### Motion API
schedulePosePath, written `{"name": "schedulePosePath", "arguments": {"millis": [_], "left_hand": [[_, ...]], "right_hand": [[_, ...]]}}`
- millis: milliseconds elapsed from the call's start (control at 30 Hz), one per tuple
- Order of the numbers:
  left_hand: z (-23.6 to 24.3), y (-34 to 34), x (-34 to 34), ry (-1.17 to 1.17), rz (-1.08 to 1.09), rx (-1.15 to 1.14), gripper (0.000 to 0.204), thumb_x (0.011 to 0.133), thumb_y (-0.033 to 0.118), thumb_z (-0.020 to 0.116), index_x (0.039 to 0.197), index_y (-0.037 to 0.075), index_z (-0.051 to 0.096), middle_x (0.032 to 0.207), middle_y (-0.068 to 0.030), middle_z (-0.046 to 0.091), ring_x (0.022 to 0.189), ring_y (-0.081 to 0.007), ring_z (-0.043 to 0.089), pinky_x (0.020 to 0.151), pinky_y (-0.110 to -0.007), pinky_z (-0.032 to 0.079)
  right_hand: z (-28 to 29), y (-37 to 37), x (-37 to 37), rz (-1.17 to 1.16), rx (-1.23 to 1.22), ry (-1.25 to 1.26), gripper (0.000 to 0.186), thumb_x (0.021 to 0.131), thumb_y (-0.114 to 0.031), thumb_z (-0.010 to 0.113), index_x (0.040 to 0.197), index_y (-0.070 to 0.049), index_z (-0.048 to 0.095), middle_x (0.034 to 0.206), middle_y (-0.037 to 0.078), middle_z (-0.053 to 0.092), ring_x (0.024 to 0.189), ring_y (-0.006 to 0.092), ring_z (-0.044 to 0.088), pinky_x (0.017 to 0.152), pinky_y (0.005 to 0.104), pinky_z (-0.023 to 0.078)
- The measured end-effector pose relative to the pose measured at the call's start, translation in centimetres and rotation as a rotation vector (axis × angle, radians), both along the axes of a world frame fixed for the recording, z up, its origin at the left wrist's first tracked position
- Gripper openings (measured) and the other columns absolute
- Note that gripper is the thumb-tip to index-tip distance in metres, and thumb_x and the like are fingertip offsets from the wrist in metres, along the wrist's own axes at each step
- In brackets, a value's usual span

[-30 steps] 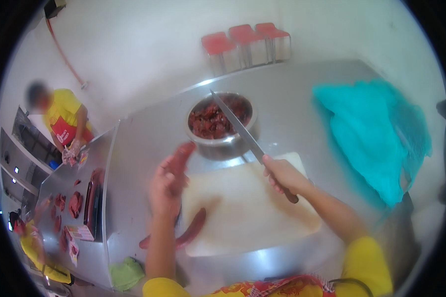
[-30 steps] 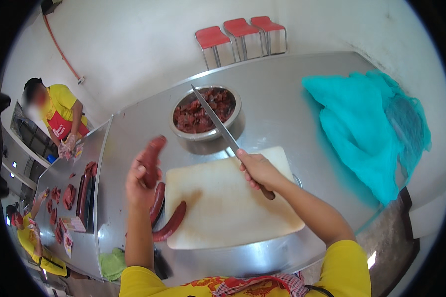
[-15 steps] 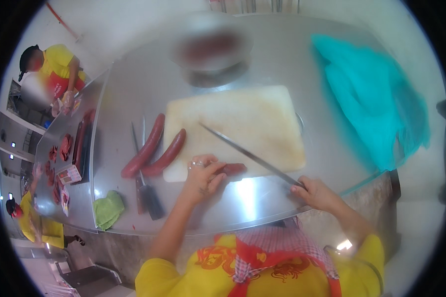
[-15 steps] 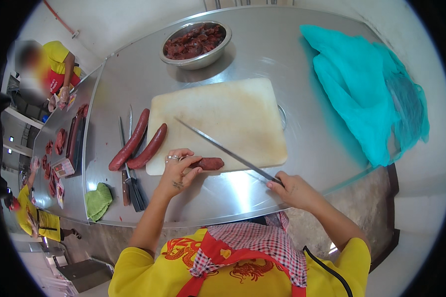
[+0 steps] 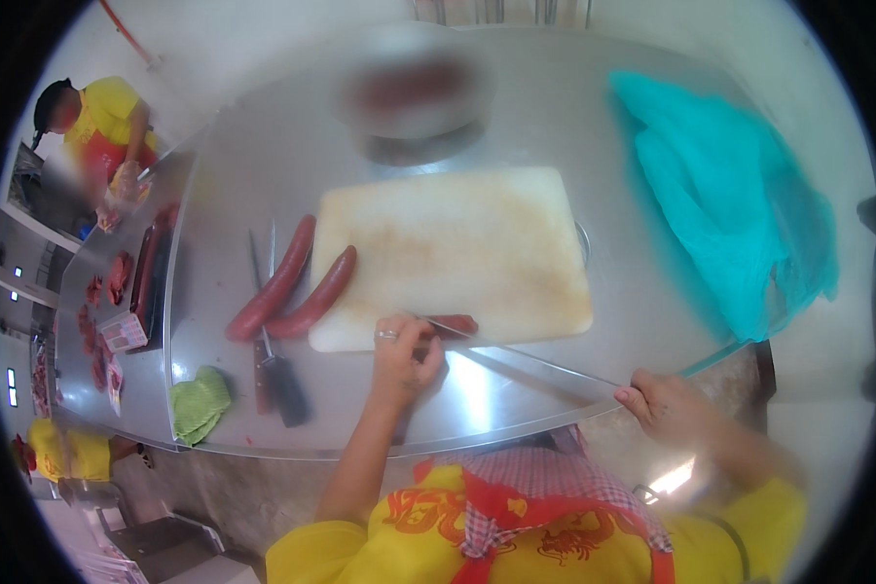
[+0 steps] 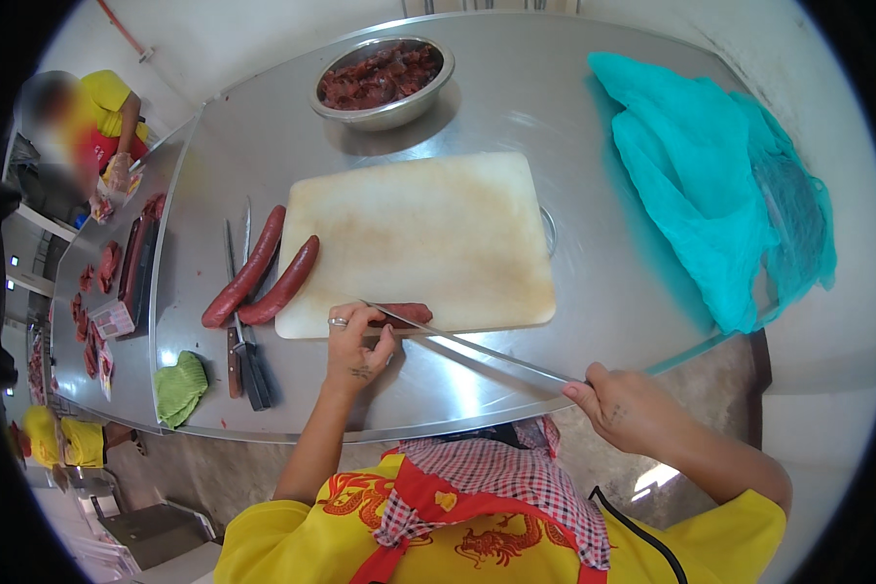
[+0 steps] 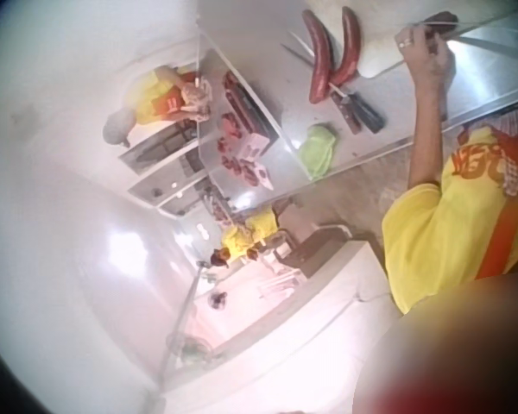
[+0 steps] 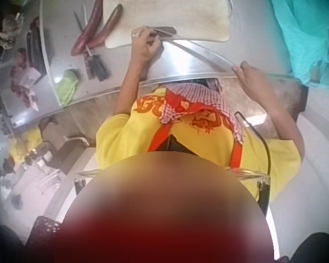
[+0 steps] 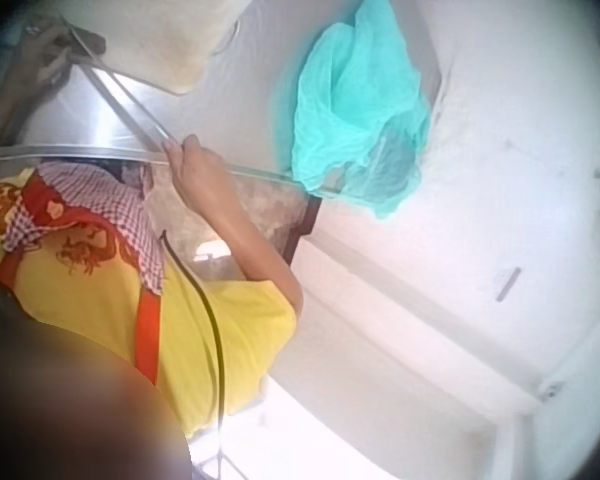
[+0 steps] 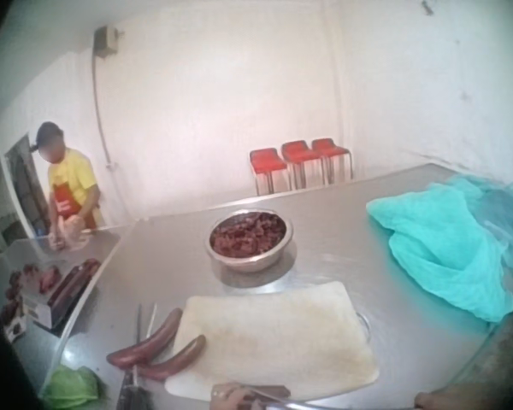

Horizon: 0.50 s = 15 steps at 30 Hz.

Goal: The person slices long red sausages into smaller pieces on a white cutting board using a knife. The cut pieces are placed on a digital scale, then moved to a metal bowl. The person also wipes the cutting board with a green cloth during the process.

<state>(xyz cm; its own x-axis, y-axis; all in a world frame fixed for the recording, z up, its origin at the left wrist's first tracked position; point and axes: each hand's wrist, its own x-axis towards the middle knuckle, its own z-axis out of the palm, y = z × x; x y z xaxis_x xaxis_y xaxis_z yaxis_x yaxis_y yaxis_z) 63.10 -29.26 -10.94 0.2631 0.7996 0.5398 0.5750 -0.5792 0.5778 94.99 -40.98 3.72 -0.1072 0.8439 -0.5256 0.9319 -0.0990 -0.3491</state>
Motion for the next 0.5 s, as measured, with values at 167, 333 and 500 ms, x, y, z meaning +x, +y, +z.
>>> {"name": "schedulePosePath", "arguments": {"millis": [167, 333, 500], "left_hand": [[-0.4, 0.1, -0.1, 0.012, -0.013, -0.003, 0.022, 0.066, 0.001, 0.068, 0.086, 0.005, 0.06, 0.085, -0.011, 0.059, 0.084, -0.0306, 0.052, 0.074, -0.039, 0.044], [-0.9, 0.3, 0.0, 0.016, -0.016, -0.04, 0.023, 0.066, 0.002, 0.07, 0.087, 0.005, 0.061, 0.088, -0.0102, 0.059, 0.087, -0.0291, 0.052, 0.077, -0.037, 0.045], [-0.9, -0.6, -0.2, 0.006, 0.052, 0.005, 0.021, 0.068, 0.004, 0.072, 0.087, 0.005, 0.062, 0.09, -0.0106, 0.058, 0.089, -0.0291, 0.052, 0.078, -0.037, 0.045]], "right_hand": [[-1.2, 0.6, -0.5, 0.01, 0.005, -0.058, 0.048, 0.1, -0.043, 0.04, 0.084, 0.001, 0.053, 0.065, 0.024, 0.06, 0.063, 0.0442, 0.06, 0.059, 0.0505, 0.047], [-6.9, 3.5, -1.4, 0.07, 0.026, 0.008, 0.051, 0.1, -0.045, 0.036, 0.088, 0.001, 0.054, 0.069, 0.025, 0.062, 0.067, 0.0439, 0.062, 0.061, 0.0497, 0.049], [-12.2, 5.2, -3.9, 0.049, 0.136, 0.145, 0.057, 0.1, -0.05, 0.031, 0.092, 0.001, 0.056, 0.073, 0.026, 0.064, 0.071, 0.0437, 0.063, 0.066, 0.0502, 0.05]]}}
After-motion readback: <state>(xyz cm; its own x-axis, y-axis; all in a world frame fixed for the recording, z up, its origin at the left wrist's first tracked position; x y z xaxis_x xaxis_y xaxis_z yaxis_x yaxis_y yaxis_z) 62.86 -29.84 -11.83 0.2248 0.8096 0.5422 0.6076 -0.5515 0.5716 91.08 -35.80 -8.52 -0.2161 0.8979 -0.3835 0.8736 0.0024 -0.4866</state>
